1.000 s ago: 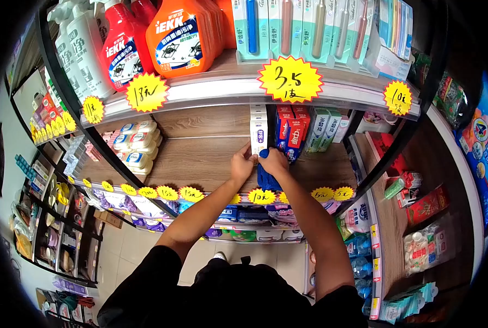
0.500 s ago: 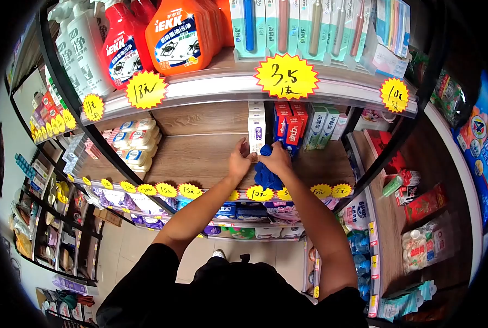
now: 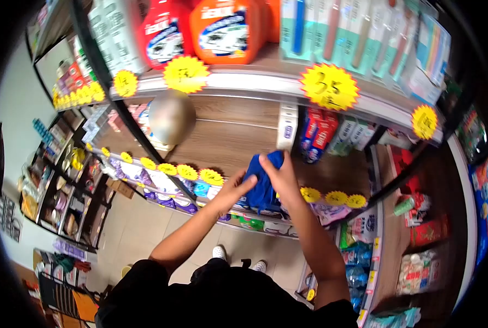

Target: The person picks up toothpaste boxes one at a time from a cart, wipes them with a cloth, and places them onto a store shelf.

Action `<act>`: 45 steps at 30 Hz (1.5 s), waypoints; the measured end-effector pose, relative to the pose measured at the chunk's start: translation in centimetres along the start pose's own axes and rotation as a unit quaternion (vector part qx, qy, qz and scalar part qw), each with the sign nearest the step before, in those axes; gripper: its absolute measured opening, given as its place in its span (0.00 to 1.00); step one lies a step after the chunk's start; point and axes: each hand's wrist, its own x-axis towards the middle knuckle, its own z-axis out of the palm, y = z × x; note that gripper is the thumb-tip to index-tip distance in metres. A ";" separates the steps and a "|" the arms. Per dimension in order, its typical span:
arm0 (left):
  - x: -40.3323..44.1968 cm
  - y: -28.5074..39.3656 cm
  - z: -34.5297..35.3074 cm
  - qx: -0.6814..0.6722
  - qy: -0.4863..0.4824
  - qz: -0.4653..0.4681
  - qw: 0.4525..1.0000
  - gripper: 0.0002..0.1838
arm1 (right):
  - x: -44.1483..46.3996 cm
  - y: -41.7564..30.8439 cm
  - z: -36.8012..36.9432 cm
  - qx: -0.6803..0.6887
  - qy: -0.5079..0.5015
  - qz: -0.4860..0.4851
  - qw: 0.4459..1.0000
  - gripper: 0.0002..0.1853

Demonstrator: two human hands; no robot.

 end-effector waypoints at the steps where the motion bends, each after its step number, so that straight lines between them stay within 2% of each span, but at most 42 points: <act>1: -1.9 0.4 -0.6 -0.008 0.000 -0.019 1.000 0.28 | -0.7 1.4 1.5 -0.012 -0.013 -0.005 1.000 0.27; 4: -5.6 -2.1 -4.5 -0.020 0.123 0.015 0.992 0.20 | -4.5 2.0 7.0 0.075 -0.052 0.068 0.994 0.32; 7: -10.5 -2.5 -9.6 -0.062 0.231 0.027 0.971 0.11 | -7.4 3.1 12.0 0.092 -0.162 0.086 0.979 0.27; 9: -14.3 -2.8 -13.6 -0.087 0.289 0.043 0.952 0.11 | -10.1 2.8 16.6 0.147 -0.200 0.136 0.959 0.23; 10: -16.5 -2.6 -15.3 -0.080 0.322 0.051 0.942 0.11 | -10.8 5.6 18.5 0.142 -0.225 0.154 0.952 0.23; 11: -18.9 -3.0 -17.7 -0.079 0.337 0.041 0.937 0.13 | -11.8 6.2 20.5 0.095 -0.256 0.207 0.939 0.24; 15: -28.8 -1.9 -25.6 -0.053 0.390 0.028 0.919 0.14 | -17.0 8.3 30.9 0.144 -0.332 0.248 0.898 0.22; 17: -33.6 -1.9 -29.7 -0.135 0.416 0.071 0.897 0.16 | -19.0 8.5 36.0 0.174 -0.351 0.247 0.886 0.20; 22: -44.5 1.1 -38.3 -0.281 0.428 0.097 0.853 0.22 | -22.6 7.4 47.3 0.190 -0.410 0.263 0.852 0.14; 23: -46.3 1.5 -39.4 -0.281 0.435 0.098 0.850 0.22 | -23.4 6.7 49.6 0.190 -0.423 0.256 0.848 0.14; 25: -48.9 2.8 -41.5 -0.254 0.394 0.076 0.880 0.23 | -24.3 5.8 54.4 0.202 -0.415 0.253 0.850 0.13; 27: -50.6 1.9 -43.7 -0.260 0.415 0.035 0.871 0.22 | -25.0 5.1 58.4 0.177 -0.481 0.311 0.800 0.14; 29: -52.5 -1.9 -47.4 -0.245 0.459 0.024 0.853 0.20 | -25.3 9.9 62.0 0.087 -0.588 0.296 0.748 0.18; 30: -53.3 -1.8 -48.5 -0.245 0.462 0.025 0.852 0.20 | -25.7 10.5 63.5 0.063 -0.567 0.292 0.767 0.16; 32: -54.6 -1.0 -51.2 -0.277 0.533 0.032 0.799 0.18 | -25.8 11.5 67.4 0.042 -0.549 0.286 0.784 0.15; 33: -54.7 -0.7 -52.4 -0.279 0.535 0.035 0.796 0.18 | -25.5 12.1 69.1 0.095 -0.522 0.322 0.784 0.12; 35: -55.0 0.3 -55.2 -0.242 0.596 0.084 0.761 0.18 | -24.8 13.2 73.0 0.147 -0.496 0.359 0.776 0.10; 37: -55.0 1.0 -59.0 -0.237 0.611 0.090 0.750 0.19 | -24.1 13.3 77.6 0.194 -0.465 0.453 0.735 0.08; 39: -54.5 0.6 -63.7 -0.024 0.642 0.105 0.759 0.21 | -23.1 15.1 82.8 0.181 -0.481 0.477 0.713 0.09; 40: -53.6 1.2 -65.8 0.050 0.660 0.132 0.738 0.24 | -22.8 15.1 85.4 0.190 -0.470 0.515 0.691 0.10; 41: -52.8 2.0 -68.0 0.053 0.662 0.134 0.735 0.24 | -22.0 15.0 88.1 0.199 -0.458 0.552 0.668 0.11; 42: -52.1 2.9 -70.0 0.093 0.663 0.111 0.734 0.25 | -21.3 15.4 90.7 0.202 -0.472 0.542 0.665 0.19; 44: -51.4 1.8 -74.8 0.216 0.659 0.062 0.718 0.27 | -19.6 16.2 95.2 0.242 -0.469 0.546 0.651 0.20; 45: -50.6 2.8 -76.6 0.216 0.660 0.060 0.717 0.27 | -18.9 15.8 97.5 0.284 -0.462 0.545 0.639 0.20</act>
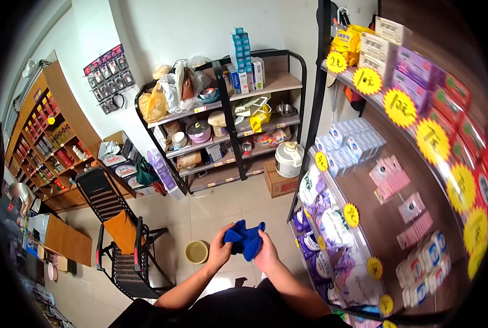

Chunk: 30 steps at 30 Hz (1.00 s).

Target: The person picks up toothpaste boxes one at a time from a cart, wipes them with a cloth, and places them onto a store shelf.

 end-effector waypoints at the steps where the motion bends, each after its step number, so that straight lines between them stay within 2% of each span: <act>1: 1.9 0.3 0.8 0.009 0.000 0.022 1.000 0.27 | 2.0 -0.9 0.6 -0.001 -0.035 -0.015 0.999 0.22; 2: 3.8 0.5 1.4 0.018 0.000 0.044 0.999 0.27 | 3.7 -2.0 1.4 -0.001 -0.034 -0.013 0.999 0.22; 3: 5.6 0.1 1.9 -0.029 -0.015 -0.013 0.999 0.27 | 5.0 -3.2 2.7 -0.009 -0.039 -0.020 0.999 0.22; 4: 7.2 0.5 2.3 -0.030 -0.013 -0.018 0.999 0.27 | 6.0 -4.2 3.9 -0.017 -0.043 -0.026 0.999 0.22; 6: 11.0 1.2 2.9 -0.174 0.014 -0.076 0.982 0.28 | 8.6 -6.3 5.2 -0.025 -0.028 -0.022 0.999 0.23; 7: 12.9 0.4 3.2 -0.210 0.048 -0.078 0.973 0.31 | 10.1 -7.2 5.7 -0.052 -0.031 -0.060 0.996 0.23; 8: 14.8 -0.7 3.4 -0.323 0.083 -0.108 0.936 0.31 | 11.6 -8.0 6.0 -0.079 -0.033 -0.099 0.991 0.23; 9: 17.0 1.0 3.3 -0.353 0.100 -0.142 0.919 0.32 | 12.8 -8.8 6.1 -0.209 -0.023 -0.157 0.965 0.24; 10: 19.0 2.7 3.0 -0.381 0.115 -0.177 0.900 0.32 | 14.1 -9.5 6.9 -0.208 -0.022 -0.157 0.965 0.24; 12: 22.8 0.6 3.7 -0.214 0.053 -0.118 0.968 0.32 | 16.9 -10.7 8.6 -0.270 -0.047 -0.215 0.937 0.27; 13: 24.5 -1.7 4.0 -0.175 -0.043 -0.112 0.977 0.32 | 18.6 -11.1 9.2 -0.272 -0.055 -0.204 0.939 0.31; 14: 26.3 -4.1 4.1 -0.065 -0.068 -0.016 0.995 0.30 | 20.7 -11.5 9.4 -0.239 -0.059 -0.196 0.949 0.32; 16: 30.7 -4.7 3.3 -0.016 -0.143 -0.013 0.989 0.29 | 24.5 -13.1 10.8 -0.128 -0.031 -0.127 0.983 0.31; 17: 32.9 -5.3 2.7 0.032 -0.174 0.025 0.984 0.30 | 26.6 -14.2 11.0 -0.119 -0.050 -0.112 0.985 0.32; 19: 37.5 -6.5 1.3 0.119 -0.223 0.110 0.961 0.31 | 31.2 -15.4 11.4 -0.134 -0.026 -0.125 0.983 0.30; 21: 41.3 -6.8 0.2 0.121 -0.228 0.126 0.958 0.31 | 35.2 -16.4 12.6 -0.121 -0.011 -0.137 0.983 0.29; 23: 45.8 -6.5 -1.1 0.283 -0.238 0.209 0.905 0.30 | 38.6 -17.9 14.0 -0.100 -0.028 -0.114 0.988 0.30; 24: 47.8 -6.6 -1.5 0.279 -0.243 0.210 0.905 0.30 | 40.1 -18.5 14.8 -0.079 -0.050 -0.087 0.992 0.30; 25: 49.9 -6.6 -2.1 0.273 -0.254 0.237 0.897 0.29 | 41.7 -19.1 15.7 -0.137 -0.016 -0.120 0.983 0.28; 28: 55.2 -7.8 -3.5 0.228 -0.267 0.276 0.895 0.24 | 46.3 -22.1 16.6 -0.089 0.017 -0.141 0.986 0.25; 30: 58.2 -8.6 -4.4 0.077 -0.273 0.177 0.943 0.19 | 49.4 -24.5 17.4 -0.104 0.104 -0.219 0.965 0.22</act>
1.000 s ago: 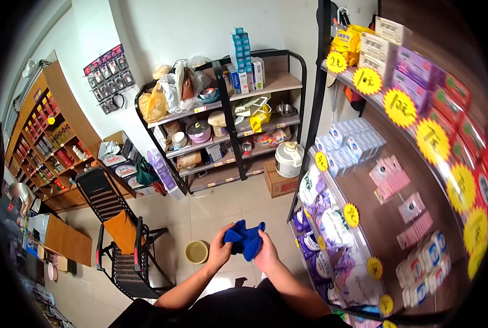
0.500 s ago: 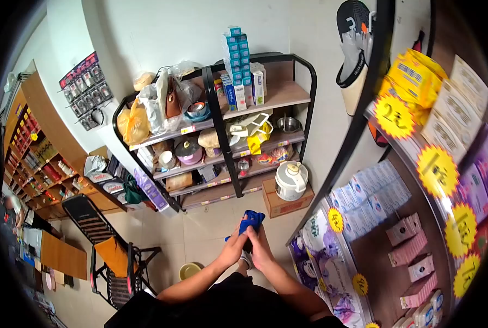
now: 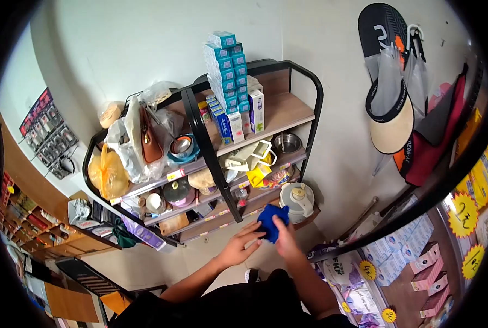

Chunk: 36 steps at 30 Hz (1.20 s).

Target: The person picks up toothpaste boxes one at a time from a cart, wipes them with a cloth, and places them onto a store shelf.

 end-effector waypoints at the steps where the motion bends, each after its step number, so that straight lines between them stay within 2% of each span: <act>1: 0.5 -1.1 -0.8 0.009 0.036 -0.010 0.999 0.16 | 1.8 -1.2 0.5 -0.031 -0.007 -0.054 0.998 0.22; 2: 1.0 -2.2 -1.7 0.008 0.034 -0.009 0.999 0.16 | 4.0 -2.4 0.4 -0.068 0.017 -0.086 0.994 0.22; 4: 1.6 -4.0 -3.9 -0.087 0.051 -0.121 0.987 0.14 | 7.9 -6.0 1.7 -0.204 0.072 -0.183 0.959 0.25; 5: 1.9 -4.7 -4.8 -0.055 0.076 -0.114 0.989 0.14 | 10.8 -7.5 1.7 -0.261 0.081 -0.224 0.936 0.26; 6: 2.2 -5.8 -5.3 -0.055 0.076 -0.115 0.989 0.14 | 13.2 -9.3 2.1 -0.338 0.095 -0.259 0.900 0.28; 8: 2.5 -8.3 -6.1 -0.126 0.095 -0.189 0.969 0.14 | 19.4 -12.2 3.2 -0.410 0.103 -0.339 0.841 0.38; 9: 2.9 -9.2 -6.5 -0.124 0.096 -0.190 0.969 0.14 | 22.4 -13.8 3.9 -0.466 0.117 -0.410 0.775 0.41; 11: 4.0 -10.7 -7.5 -0.137 0.107 -0.204 0.963 0.14 | 24.8 -18.6 7.8 -0.521 0.080 -0.365 0.768 0.43; 12: 4.6 -11.3 -8.1 -0.135 0.110 -0.205 0.963 0.14 | 28.3 -19.8 8.0 -0.577 0.076 -0.387 0.715 0.43; 14: 6.3 -12.1 -9.2 -0.145 0.119 -0.218 0.958 0.14 | 31.1 -23.0 11.3 -0.624 0.018 -0.413 0.663 0.43; 15: 7.2 -12.7 -9.6 -0.137 0.117 -0.227 0.957 0.14 | 34.0 -23.9 12.2 -0.623 0.014 -0.414 0.664 0.43; 17: 9.2 -14.6 -9.9 -0.149 0.129 -0.232 0.952 0.14 | 39.9 -25.2 13.5 -0.656 -0.056 -0.501 0.562 0.41; 18: 10.0 -15.5 -9.8 -0.165 0.138 -0.237 0.947 0.14 | 41.4 -25.9 14.5 -0.657 -0.059 -0.498 0.563 0.41; 20: 12.3 -17.1 -9.9 -0.187 0.149 -0.234 0.943 0.14 | 43.5 -26.8 17.6 -0.752 -0.081 -0.382 0.531 0.39; 24: 16.7 -18.8 -10.2 -0.168 0.153 -0.264 0.938 0.13 | 49.8 -26.9 19.3 -0.791 -0.124 -0.347 0.488 0.37; 26: 18.2 -19.6 -10.2 -0.165 0.149 -0.279 0.934 0.13 | 52.0 -26.7 18.9 -0.787 -0.152 -0.334 0.497 0.36; 28: 19.5 -20.2 -10.2 -0.168 0.150 -0.283 0.932 0.13 | 53.3 -26.4 18.6 -0.759 -0.209 -0.369 0.495 0.36; 29: 19.9 -20.4 -10.2 -0.171 0.148 -0.286 0.931 0.13 | 53.6 -26.3 18.1 -0.739 -0.219 -0.370 0.518 0.33; 32: 20.9 -22.1 -10.0 -0.176 0.145 -0.285 0.931 0.13 | 53.6 -26.3 17.5 -0.722 -0.213 -0.373 0.542 0.29; 33: 21.4 -22.1 -10.1 -0.176 0.144 -0.287 0.931 0.13 | 53.0 -26.7 17.6 -0.715 -0.214 -0.364 0.557 0.26; 36: 23.3 -22.0 -10.6 -0.160 0.128 -0.289 0.935 0.13 | 53.2 -27.2 16.8 -0.698 -0.246 -0.381 0.555 0.26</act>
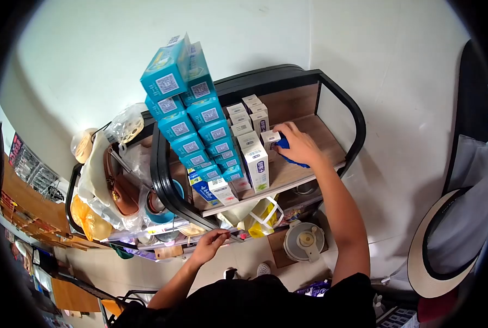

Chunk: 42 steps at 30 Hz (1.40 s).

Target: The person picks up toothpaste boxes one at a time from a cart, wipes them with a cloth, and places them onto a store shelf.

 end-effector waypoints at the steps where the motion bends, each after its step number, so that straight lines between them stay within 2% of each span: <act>1: 0.5 0.7 0.2 -0.002 -0.004 -0.009 1.000 0.13 | -0.1 0.0 -0.2 0.001 0.000 0.002 1.000 0.26; 4: 1.5 1.3 1.0 -0.020 -0.012 -0.010 1.000 0.14 | -0.5 -0.1 -0.2 -0.010 -0.047 -0.021 0.999 0.28; 6: 2.0 1.5 1.3 -0.036 -0.015 0.001 0.999 0.14 | -0.7 0.1 1.3 0.048 -0.025 0.021 0.998 0.31; 7: 2.2 1.7 1.6 -0.038 -0.027 0.005 0.999 0.14 | -0.9 0.0 1.7 0.087 0.025 0.002 0.996 0.29; 11: 2.6 3.0 2.2 -0.008 -0.053 0.025 0.998 0.13 | -1.2 -0.2 1.5 0.071 0.020 -0.005 0.997 0.26; 13: 2.7 3.5 2.6 -0.010 -0.058 0.032 0.998 0.13 | -2.0 -0.6 1.0 0.119 0.050 0.055 0.990 0.23; 18: 2.7 7.5 4.2 -0.005 -0.084 0.026 0.996 0.13 | -6.7 -4.3 -3.1 0.106 0.132 0.069 0.983 0.24; 20: 3.1 9.5 5.2 0.055 -0.035 0.177 0.982 0.14 | -9.2 -6.3 -4.6 0.095 0.166 0.064 0.979 0.24; 21: 3.3 11.1 5.4 0.106 -0.029 0.224 0.968 0.20 | -10.6 -7.6 -5.1 0.085 0.178 0.050 0.979 0.23; 22: 3.4 12.5 5.9 0.104 -0.037 0.225 0.968 0.20 | -12.0 -8.8 -5.5 0.087 0.164 0.070 0.980 0.23; 24: 3.6 14.9 7.1 0.159 0.045 0.340 0.926 0.29 | -14.5 -11.2 -5.7 0.065 0.149 0.039 0.986 0.23; 25: 3.7 15.7 7.6 0.155 0.038 0.344 0.925 0.29 | -15.8 -13.1 -5.8 0.077 0.134 0.084 0.984 0.23; 27: 3.5 16.8 8.2 0.141 0.064 0.386 0.909 0.34 | -17.9 -15.0 -5.2 0.113 0.128 0.073 0.983 0.23; 28: 3.2 16.5 8.1 0.138 0.056 0.389 0.909 0.34 | -18.9 -16.1 -4.7 0.130 0.121 0.070 0.982 0.23; 30: 3.1 15.1 7.9 0.100 -0.049 0.340 0.934 0.33 | -20.6 -18.1 -3.7 0.134 0.092 0.084 0.983 0.25; 31: 2.8 13.8 7.7 0.090 -0.076 0.319 0.940 0.31 | -21.4 -19.1 -3.0 0.147 0.116 0.098 0.977 0.28; 32: 2.1 12.8 7.5 0.087 -0.084 0.322 0.939 0.31 | -22.0 -20.1 -2.2 0.159 0.140 0.111 0.971 0.30; 33: 1.3 12.0 7.1 0.050 -0.081 0.285 0.954 0.30 | -23.0 -20.9 -1.4 0.155 0.144 0.117 0.970 0.30; 34: 0.5 11.3 6.6 0.013 -0.077 0.245 0.966 0.29 | -24.2 -21.6 -0.8 0.224 0.154 0.156 0.949 0.32; 35: -0.3 10.8 6.1 0.016 -0.065 0.255 0.965 0.29 | -25.3 -22.5 -0.3 0.293 0.164 0.195 0.921 0.35; 36: -1.2 10.4 5.3 0.014 -0.074 0.254 0.964 0.29 | -26.3 -23.8 0.0 0.291 0.168 0.203 0.920 0.35; 38: -2.9 9.8 3.7 0.070 -0.072 0.324 0.941 0.28 | -28.2 -26.8 0.6 0.231 0.162 0.292 0.914 0.32; 39: -3.9 9.6 3.0 0.072 -0.081 0.321 0.941 0.27 | -29.1 -28.0 1.3 0.220 0.203 0.274 0.914 0.24; 40: -4.6 9.3 2.4 0.068 -0.093 0.323 0.939 0.27 | -29.8 -29.5 2.0 0.214 0.211 0.283 0.911 0.24; 42: -6.2 8.6 1.6 0.090 -0.117 0.379 0.914 0.28 | -31.0 -33.0 3.0 0.288 0.409 0.262 0.825 0.18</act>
